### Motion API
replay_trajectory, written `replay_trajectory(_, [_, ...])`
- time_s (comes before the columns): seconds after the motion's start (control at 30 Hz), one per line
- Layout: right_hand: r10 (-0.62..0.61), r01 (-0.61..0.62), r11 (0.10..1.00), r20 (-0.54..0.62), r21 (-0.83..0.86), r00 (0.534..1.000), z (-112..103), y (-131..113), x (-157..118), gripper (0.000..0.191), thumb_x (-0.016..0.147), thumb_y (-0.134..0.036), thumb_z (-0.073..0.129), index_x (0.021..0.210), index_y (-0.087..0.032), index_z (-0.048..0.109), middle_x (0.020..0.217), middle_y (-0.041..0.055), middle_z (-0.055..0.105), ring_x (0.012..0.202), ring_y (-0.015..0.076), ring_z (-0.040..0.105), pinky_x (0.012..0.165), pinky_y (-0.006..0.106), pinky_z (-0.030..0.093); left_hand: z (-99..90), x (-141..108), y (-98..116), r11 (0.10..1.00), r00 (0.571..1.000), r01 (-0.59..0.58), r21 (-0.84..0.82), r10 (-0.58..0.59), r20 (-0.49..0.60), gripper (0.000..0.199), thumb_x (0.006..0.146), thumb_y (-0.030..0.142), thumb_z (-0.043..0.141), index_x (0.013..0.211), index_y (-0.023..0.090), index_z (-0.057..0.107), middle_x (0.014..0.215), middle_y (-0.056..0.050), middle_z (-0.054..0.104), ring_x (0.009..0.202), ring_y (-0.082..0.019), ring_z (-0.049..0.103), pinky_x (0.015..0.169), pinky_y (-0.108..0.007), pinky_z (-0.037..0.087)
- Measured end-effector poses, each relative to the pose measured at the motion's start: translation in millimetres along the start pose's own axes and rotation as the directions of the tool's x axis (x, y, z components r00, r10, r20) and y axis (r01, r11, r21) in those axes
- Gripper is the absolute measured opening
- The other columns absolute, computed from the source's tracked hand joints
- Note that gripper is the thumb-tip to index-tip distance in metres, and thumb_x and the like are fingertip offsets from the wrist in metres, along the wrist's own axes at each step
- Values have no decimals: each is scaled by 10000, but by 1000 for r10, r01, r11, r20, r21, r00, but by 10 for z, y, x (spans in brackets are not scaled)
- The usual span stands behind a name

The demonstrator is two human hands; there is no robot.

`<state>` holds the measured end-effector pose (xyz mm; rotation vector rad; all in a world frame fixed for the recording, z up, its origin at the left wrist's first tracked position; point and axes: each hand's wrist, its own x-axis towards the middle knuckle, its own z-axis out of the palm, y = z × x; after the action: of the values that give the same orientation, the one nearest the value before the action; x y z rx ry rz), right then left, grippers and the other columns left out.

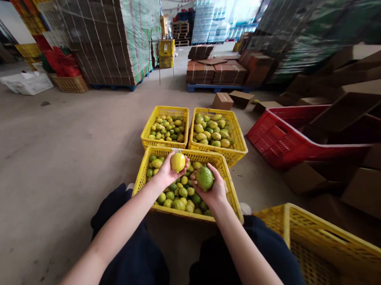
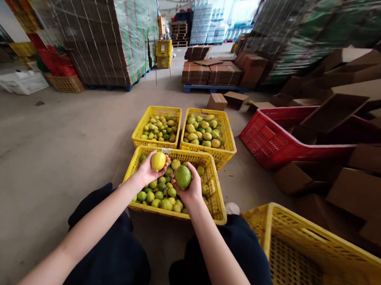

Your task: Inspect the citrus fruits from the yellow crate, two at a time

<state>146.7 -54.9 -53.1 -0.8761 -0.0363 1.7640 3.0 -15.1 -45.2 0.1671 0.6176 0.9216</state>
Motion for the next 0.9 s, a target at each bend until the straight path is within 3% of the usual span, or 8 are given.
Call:
replay_trajectory(0.3, [27, -27, 1000, 43, -1, 999, 13, -12, -10, 190, 795, -322, 483, 727, -170, 573, 585, 48, 636, 510, 150, 581, 392, 215, 455, 20, -21, 14, 996, 1000, -18, -85, 17, -18, 308, 849, 370, 460, 860, 94, 597, 730, -81, 633, 603, -134, 599, 471, -205, 508])
replay_trajectory(0.53, [-23, 23, 999, 8, -24, 1000, 9, 5, -1, 135, 754, -303, 565, 755, -170, 588, 604, 34, 652, 533, 168, 618, 409, 237, 479, 84, -39, 15, 998, 991, -64, -27, 61, -119, 201, 784, 287, 580, 807, 87, 578, 663, -57, 592, 548, -107, 582, 432, -153, 495])
replay_trajectory(0.7, [-47, 45, 998, -62, -32, 997, 17, 1, -20, 84, 703, -215, 591, 769, -163, 596, 585, 24, 640, 527, 158, 606, 418, 232, 485, 62, -68, 25, 999, 996, -36, -15, 35, -80, 257, 802, 336, 529, 820, 88, 591, 604, -38, 557, 494, -97, 556, 379, -142, 451])
replay_trajectory(0.9, [27, -28, 999, 41, 23, 999, -22, -11, 2, 119, 706, -258, 554, 761, -157, 584, 602, 42, 631, 523, 153, 581, 350, 202, 424, 6, -47, 23, 999, 999, -19, -32, 18, -27, 256, 819, 322, 483, 843, 97, 603, 681, -71, 613, 515, -108, 567, 411, -177, 465])
